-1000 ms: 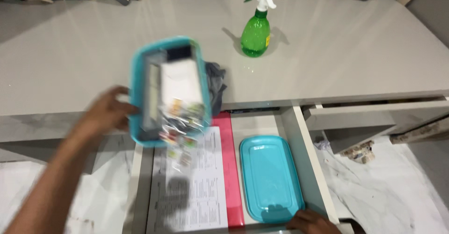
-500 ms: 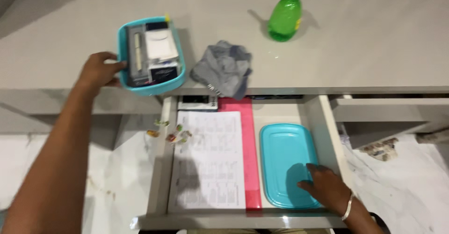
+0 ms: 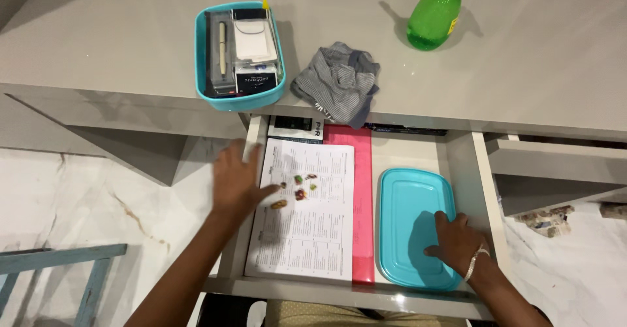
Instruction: The person removes items from a drawer, including a blue container, papers, a calculator, and a pink folder, placing them on the desk. They then wipe the empty drawer with a cloth, spray it with a green bottle, and continue wiping until the drawer is clean. Finally, they place the pink folder back into the drawer.
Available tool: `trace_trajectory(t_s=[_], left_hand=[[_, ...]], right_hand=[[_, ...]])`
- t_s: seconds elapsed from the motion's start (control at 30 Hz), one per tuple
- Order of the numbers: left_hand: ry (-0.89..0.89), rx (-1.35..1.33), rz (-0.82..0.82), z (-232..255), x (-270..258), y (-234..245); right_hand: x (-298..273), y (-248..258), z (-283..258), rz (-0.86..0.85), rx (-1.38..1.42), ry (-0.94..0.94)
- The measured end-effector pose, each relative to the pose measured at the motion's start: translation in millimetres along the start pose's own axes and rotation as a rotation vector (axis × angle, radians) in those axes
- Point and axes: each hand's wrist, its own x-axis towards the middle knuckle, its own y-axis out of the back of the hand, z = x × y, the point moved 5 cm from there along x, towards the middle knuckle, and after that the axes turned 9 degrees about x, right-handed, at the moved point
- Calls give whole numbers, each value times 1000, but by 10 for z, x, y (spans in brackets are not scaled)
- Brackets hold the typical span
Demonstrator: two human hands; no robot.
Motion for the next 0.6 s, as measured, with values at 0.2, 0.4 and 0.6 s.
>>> trace_trajectory(t_s=[0.2, 0.4, 0.6], left_hand=[[-359, 83, -382, 649, 61, -505], [-202, 61, -457, 780, 107, -803], [-142, -275, -234, 661, 230, -808]], right_hand=[[-29, 69, -61, -26, -7, -41], [78, -62, 40, 130, 224, 32], [375, -317, 340, 155, 377, 83]])
